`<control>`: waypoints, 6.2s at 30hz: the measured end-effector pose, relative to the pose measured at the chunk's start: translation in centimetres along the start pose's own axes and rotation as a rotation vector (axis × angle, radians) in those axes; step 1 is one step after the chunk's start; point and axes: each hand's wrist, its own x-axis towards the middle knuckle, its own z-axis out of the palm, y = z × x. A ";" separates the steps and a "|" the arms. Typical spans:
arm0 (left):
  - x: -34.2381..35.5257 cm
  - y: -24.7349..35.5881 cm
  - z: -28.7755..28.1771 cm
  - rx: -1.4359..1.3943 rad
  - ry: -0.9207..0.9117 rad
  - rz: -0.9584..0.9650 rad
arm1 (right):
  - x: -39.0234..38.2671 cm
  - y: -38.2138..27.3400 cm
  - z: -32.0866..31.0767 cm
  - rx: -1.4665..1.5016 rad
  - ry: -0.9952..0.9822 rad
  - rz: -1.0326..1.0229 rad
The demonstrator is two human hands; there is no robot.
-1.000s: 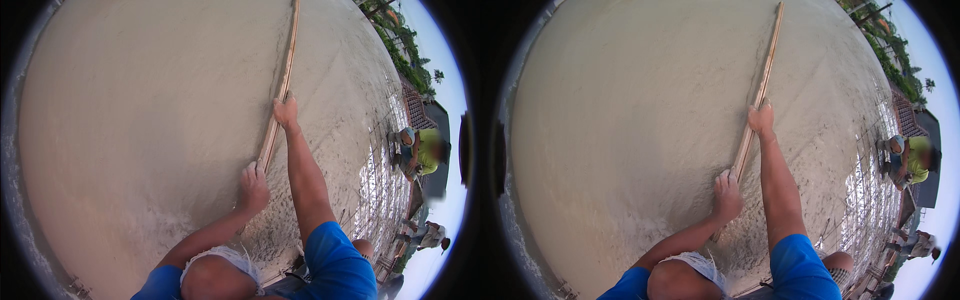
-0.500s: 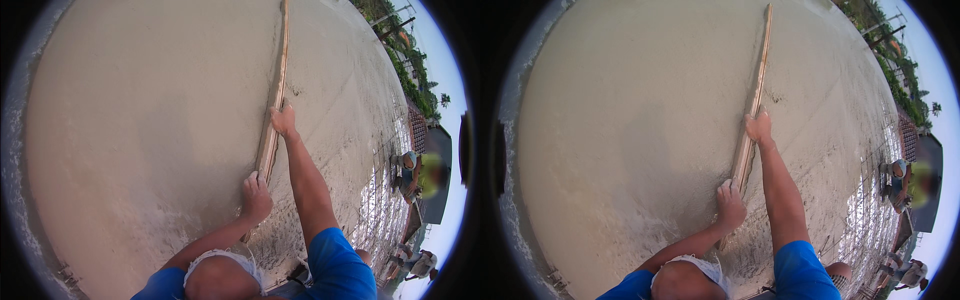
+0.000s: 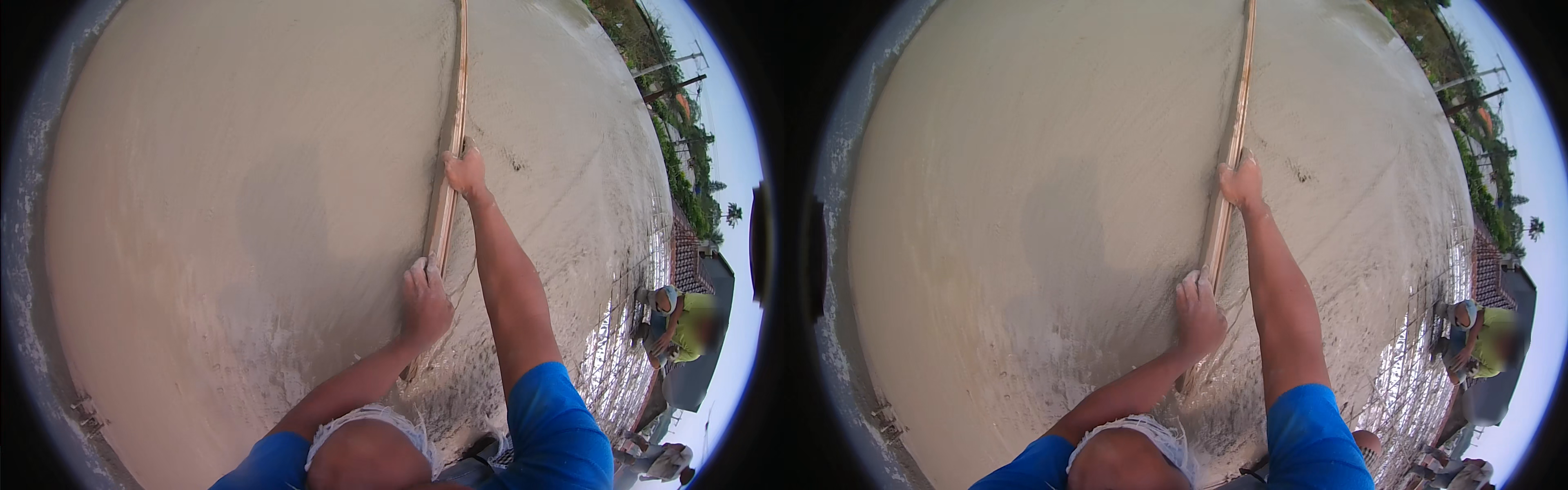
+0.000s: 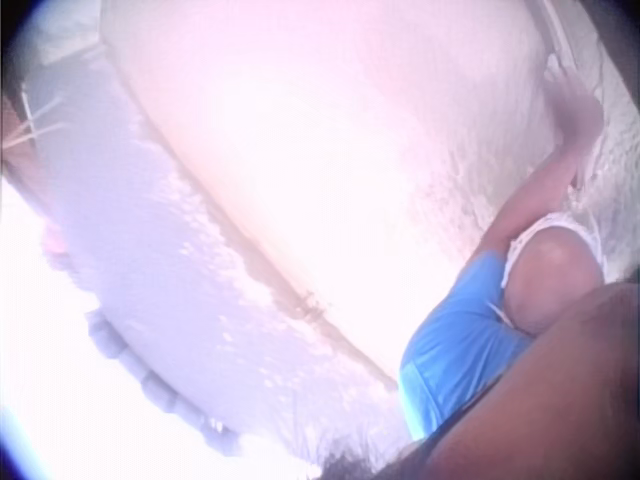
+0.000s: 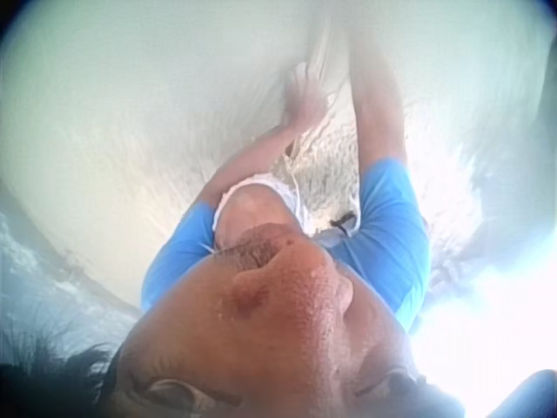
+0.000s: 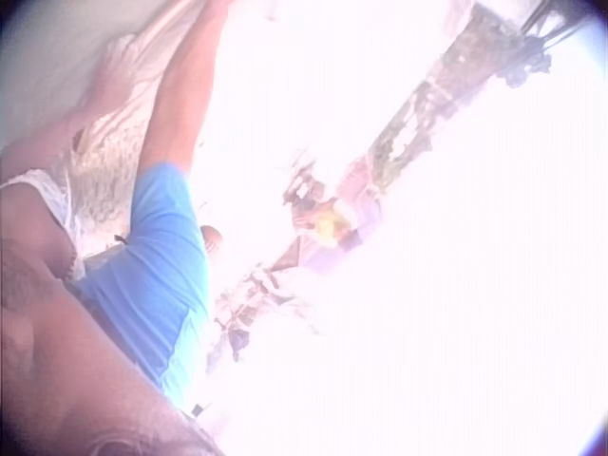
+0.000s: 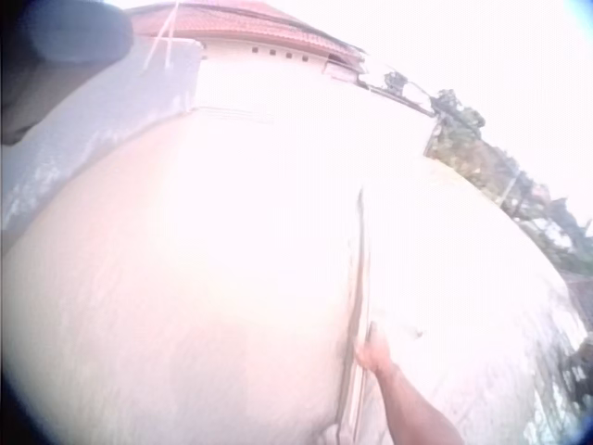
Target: The person uses a long wooden plank to level and smooth wet concrete on a circular rooftop slab. They repeatedly drag the plank across the surface to distribute the material evenly over the rebar grid while other workers pour additional concrete nearby.
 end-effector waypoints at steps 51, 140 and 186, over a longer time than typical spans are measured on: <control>3.0 -7.0 -7.4 -0.050 0.232 -0.245 | 3.8 -16.7 13.9 0.038 -0.209 -0.250; -4.1 -17.0 -25.9 -0.033 0.732 -0.314 | -16.7 -34.1 20.1 0.135 -0.825 -0.837; -27.5 -24.5 -37.6 0.752 0.071 -0.152 | -36.0 -15.6 4.0 -0.147 -1.256 -1.189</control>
